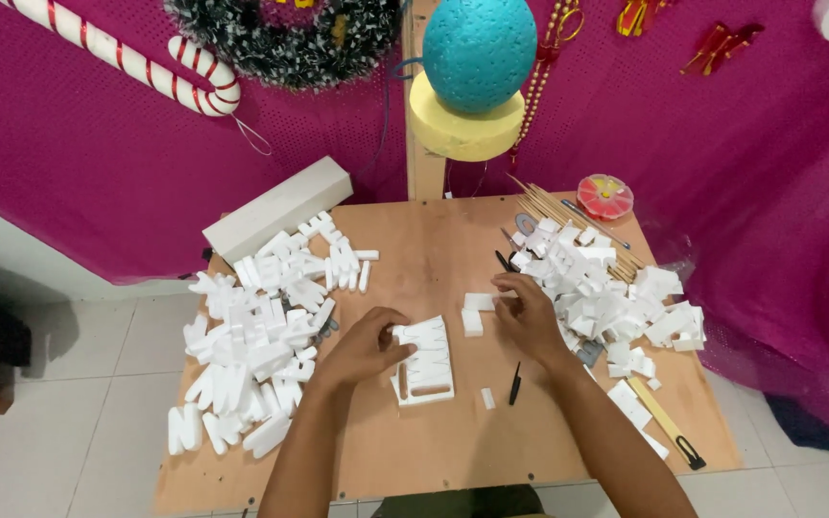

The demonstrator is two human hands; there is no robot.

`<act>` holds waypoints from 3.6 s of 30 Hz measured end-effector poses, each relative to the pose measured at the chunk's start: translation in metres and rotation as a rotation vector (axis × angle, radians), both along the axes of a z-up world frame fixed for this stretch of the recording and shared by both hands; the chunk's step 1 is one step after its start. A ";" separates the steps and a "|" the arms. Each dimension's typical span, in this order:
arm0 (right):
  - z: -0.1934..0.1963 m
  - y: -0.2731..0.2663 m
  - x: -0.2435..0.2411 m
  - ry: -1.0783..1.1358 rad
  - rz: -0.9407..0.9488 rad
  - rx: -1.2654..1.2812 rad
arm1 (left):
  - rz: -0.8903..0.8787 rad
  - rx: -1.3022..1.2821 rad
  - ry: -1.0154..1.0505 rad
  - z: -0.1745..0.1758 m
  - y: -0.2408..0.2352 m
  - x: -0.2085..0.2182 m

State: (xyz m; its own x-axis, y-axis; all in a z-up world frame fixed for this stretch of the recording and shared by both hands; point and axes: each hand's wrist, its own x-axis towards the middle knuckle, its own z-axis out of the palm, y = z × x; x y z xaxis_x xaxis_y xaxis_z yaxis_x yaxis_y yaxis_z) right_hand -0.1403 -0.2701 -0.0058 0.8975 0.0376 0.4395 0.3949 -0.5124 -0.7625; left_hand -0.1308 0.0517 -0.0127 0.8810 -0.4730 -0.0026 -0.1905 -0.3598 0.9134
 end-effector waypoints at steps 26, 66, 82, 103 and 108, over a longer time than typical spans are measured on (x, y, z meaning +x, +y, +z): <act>-0.009 0.020 0.040 -0.142 -0.049 -0.649 | 0.083 -0.131 -0.173 0.006 -0.027 0.006; -0.007 0.043 0.093 -0.152 0.093 -0.322 | 0.184 -0.026 -0.461 -0.009 -0.063 0.105; 0.000 0.040 0.099 -0.275 0.202 -0.352 | 0.144 0.091 -0.587 -0.032 -0.069 0.115; -0.012 0.039 0.099 -0.147 0.173 -0.340 | 0.139 0.096 -0.577 -0.034 -0.065 0.117; -0.023 0.035 0.105 -0.167 0.166 -0.370 | 0.160 0.106 -0.555 -0.036 -0.065 0.117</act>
